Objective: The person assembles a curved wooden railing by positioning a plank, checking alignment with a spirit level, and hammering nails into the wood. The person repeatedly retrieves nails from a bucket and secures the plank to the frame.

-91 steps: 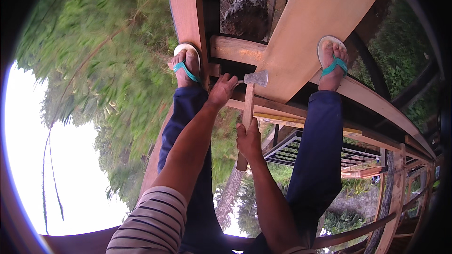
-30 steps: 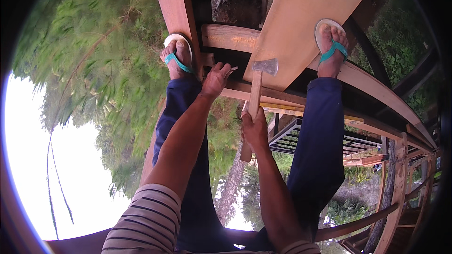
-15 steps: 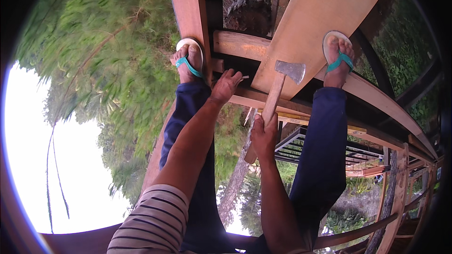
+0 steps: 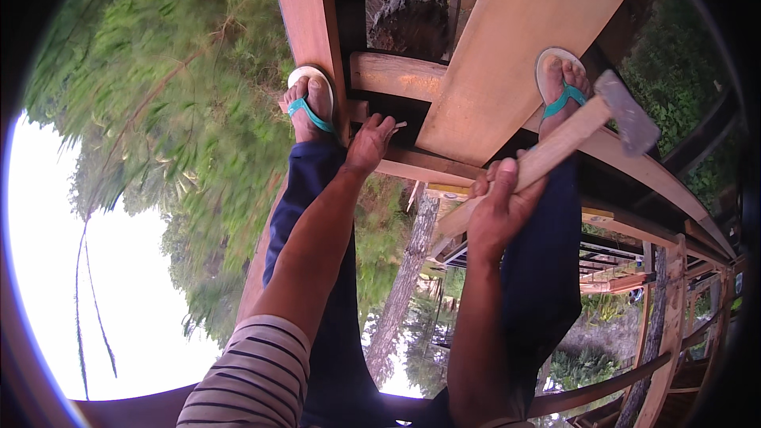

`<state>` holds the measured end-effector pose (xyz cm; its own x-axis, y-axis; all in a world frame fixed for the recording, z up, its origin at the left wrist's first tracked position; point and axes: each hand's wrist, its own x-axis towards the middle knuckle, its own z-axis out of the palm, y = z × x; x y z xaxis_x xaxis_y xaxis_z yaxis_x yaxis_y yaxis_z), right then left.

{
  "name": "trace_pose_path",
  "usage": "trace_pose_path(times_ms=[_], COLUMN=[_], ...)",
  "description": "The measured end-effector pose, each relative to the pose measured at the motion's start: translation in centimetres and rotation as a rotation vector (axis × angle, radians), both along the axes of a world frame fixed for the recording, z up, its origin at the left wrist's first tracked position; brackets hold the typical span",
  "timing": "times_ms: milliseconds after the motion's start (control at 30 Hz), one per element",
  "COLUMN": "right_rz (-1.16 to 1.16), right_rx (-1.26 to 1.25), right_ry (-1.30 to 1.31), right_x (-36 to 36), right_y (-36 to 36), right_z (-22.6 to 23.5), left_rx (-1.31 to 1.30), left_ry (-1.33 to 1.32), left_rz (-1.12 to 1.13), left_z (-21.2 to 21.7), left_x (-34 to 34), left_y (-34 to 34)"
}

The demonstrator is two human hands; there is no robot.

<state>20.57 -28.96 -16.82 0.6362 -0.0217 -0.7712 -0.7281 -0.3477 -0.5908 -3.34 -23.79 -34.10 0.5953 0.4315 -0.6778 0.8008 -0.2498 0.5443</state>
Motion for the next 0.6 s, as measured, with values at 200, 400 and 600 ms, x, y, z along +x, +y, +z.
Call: trace_pose_path(times_ms=[200,400,600], right_rz=[0.209,0.274,0.346], right_rx=[-0.143,-0.176,-0.118], right_ry=[0.246,0.536,0.287], right_x=[-6.8,-7.9,-1.0], right_y=[-5.0,-5.1,-1.5], right_z=[-1.4,0.4,5.0], left_rx=[-0.039,-0.061,-0.272], left_ry=[0.056,-0.061,-0.067], left_rz=[-0.011,-0.079,0.022], left_z=[-0.4,2.7,12.1], left_x=[0.2,0.0,8.1], left_y=[-0.2,-2.0,-4.8])
